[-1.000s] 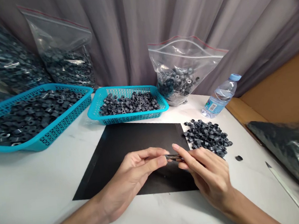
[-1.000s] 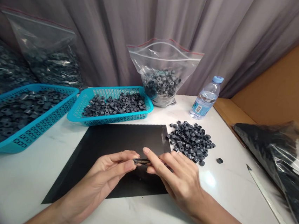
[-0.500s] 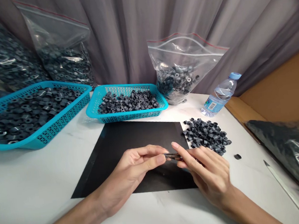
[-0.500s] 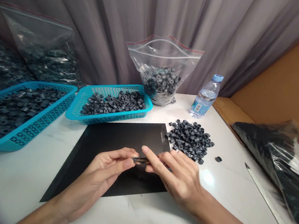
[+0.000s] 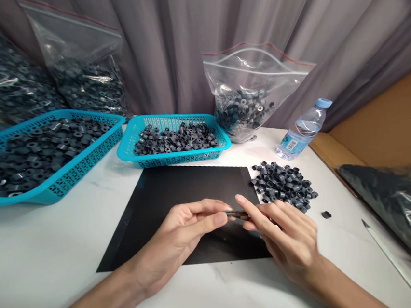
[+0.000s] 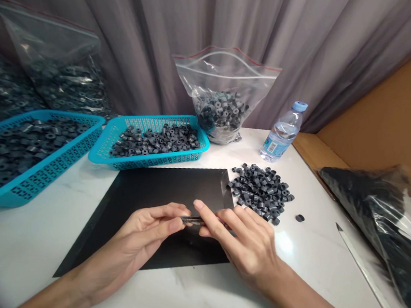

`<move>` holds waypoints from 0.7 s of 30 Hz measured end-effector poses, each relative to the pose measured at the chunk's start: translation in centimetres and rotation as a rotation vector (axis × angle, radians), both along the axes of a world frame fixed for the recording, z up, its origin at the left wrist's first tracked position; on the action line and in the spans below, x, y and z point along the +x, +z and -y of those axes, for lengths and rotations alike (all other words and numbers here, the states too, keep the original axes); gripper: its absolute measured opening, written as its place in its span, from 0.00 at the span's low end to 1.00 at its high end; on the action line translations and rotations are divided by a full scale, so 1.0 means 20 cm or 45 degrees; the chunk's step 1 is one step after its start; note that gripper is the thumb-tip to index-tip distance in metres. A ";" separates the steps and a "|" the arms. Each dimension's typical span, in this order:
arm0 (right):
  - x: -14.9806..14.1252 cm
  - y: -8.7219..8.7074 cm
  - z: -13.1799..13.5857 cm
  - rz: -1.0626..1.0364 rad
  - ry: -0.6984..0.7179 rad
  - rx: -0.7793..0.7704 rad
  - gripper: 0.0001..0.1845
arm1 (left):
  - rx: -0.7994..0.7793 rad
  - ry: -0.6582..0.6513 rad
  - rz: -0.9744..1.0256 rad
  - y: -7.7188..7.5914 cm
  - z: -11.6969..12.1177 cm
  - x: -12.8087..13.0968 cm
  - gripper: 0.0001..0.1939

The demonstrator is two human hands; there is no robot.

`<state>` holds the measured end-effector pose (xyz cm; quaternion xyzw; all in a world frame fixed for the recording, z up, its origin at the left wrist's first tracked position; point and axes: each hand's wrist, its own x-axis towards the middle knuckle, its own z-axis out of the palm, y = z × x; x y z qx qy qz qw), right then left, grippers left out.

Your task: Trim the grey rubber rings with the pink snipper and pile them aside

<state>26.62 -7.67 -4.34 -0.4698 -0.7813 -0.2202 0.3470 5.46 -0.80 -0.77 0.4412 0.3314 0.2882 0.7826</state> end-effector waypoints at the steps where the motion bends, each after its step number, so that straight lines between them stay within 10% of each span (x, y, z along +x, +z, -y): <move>1: 0.00 0.00 0.00 0.007 0.000 0.007 0.29 | -0.001 -0.003 0.002 0.00 0.00 0.00 0.04; 21: 0.02 -0.02 0.01 -0.111 0.075 -0.030 0.31 | -0.059 -0.042 0.037 -0.01 0.02 0.00 0.04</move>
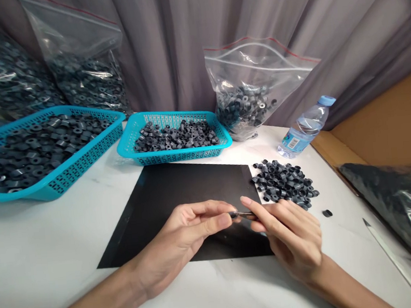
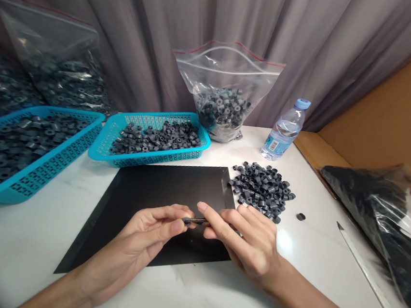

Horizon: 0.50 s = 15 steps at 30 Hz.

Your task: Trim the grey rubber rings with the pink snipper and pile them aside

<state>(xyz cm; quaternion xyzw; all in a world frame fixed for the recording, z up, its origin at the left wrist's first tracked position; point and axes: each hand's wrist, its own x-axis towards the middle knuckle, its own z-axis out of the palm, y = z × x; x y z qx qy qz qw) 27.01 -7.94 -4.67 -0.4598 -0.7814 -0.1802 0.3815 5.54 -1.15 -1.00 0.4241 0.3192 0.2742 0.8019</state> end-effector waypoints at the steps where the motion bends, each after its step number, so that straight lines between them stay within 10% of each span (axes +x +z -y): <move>1: 0.00 0.00 0.00 -0.033 0.005 -0.001 0.31 | -0.006 -0.007 -0.003 0.00 0.00 0.00 0.04; 15: -0.02 -0.01 -0.02 -0.363 0.081 -0.245 0.25 | 0.011 0.028 -0.062 0.01 -0.01 0.01 0.07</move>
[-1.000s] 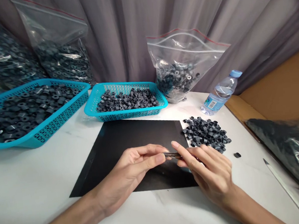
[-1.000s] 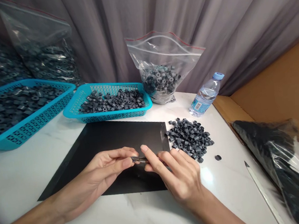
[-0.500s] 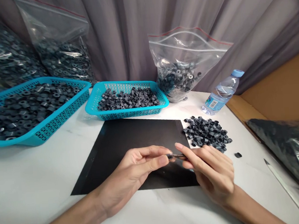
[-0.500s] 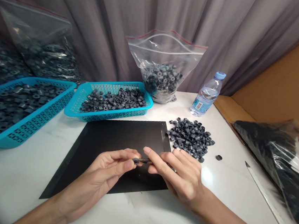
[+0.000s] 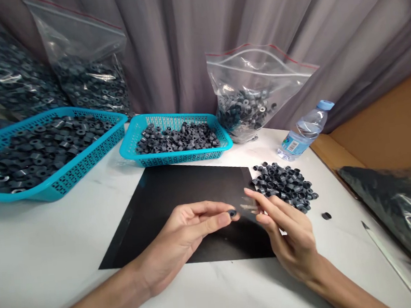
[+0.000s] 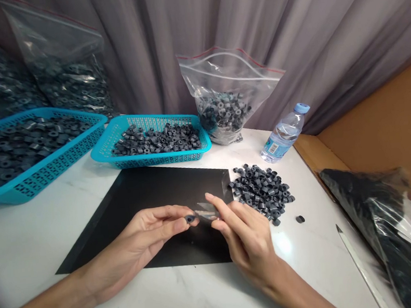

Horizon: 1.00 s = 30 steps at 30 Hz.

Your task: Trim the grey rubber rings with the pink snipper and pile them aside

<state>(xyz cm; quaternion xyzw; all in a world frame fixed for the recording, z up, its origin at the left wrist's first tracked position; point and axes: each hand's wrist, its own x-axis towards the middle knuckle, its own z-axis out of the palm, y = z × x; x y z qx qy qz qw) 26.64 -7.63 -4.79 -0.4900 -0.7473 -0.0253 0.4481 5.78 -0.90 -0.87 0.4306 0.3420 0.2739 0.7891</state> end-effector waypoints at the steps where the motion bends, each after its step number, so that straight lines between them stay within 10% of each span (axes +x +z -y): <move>1: -0.02 0.01 0.00 -0.092 -0.009 -0.055 0.24 | 0.008 -0.005 -0.013 0.00 0.00 0.00 0.08; 12: -0.11 0.01 -0.03 -0.740 0.005 -0.683 0.18 | 0.219 -0.149 -0.100 -0.03 0.01 0.03 0.09; 20: 0.08 -0.03 -0.09 -0.334 -0.433 -0.428 0.08 | 0.114 -0.064 -0.248 -0.03 0.00 0.01 0.14; 30: 0.05 -0.05 -0.09 0.280 -0.442 -0.340 0.12 | 0.125 -0.102 -0.188 -0.01 -0.01 0.01 0.15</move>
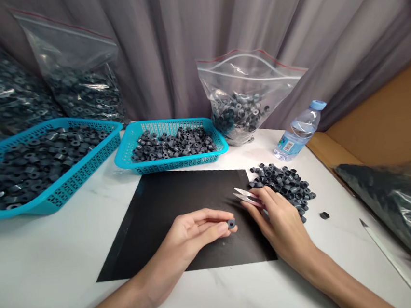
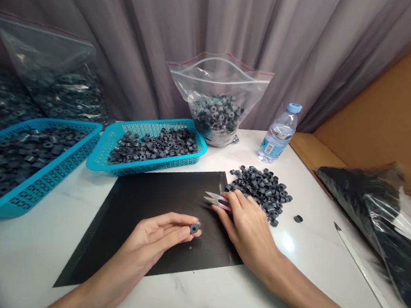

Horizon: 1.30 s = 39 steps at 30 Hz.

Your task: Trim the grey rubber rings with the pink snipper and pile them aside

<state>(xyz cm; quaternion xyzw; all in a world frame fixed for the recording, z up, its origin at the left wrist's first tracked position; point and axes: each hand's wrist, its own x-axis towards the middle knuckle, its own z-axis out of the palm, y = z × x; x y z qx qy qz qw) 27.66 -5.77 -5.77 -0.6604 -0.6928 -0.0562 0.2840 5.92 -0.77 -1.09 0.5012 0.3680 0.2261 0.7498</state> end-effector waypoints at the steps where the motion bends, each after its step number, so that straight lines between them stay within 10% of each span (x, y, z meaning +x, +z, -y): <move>1: -0.01 -0.01 0.00 0.068 0.003 0.017 0.14 | 0.009 0.003 0.005 0.00 0.00 0.00 0.15; 7: -0.04 -0.04 0.00 0.012 0.031 -0.031 0.11 | 0.122 0.036 0.011 0.01 -0.02 0.00 0.15; 20: -0.08 -0.04 0.01 0.227 0.074 0.072 0.10 | 1.317 0.007 -0.288 -0.11 -0.03 -0.06 0.10; 30: -0.11 -0.05 0.02 -0.004 0.192 0.056 0.10 | 1.379 -0.024 -0.384 -0.11 -0.04 -0.11 0.09; 39: -0.21 -0.19 0.00 0.169 0.269 0.150 0.40 | 1.192 0.089 -0.432 -0.10 -0.10 -0.12 0.08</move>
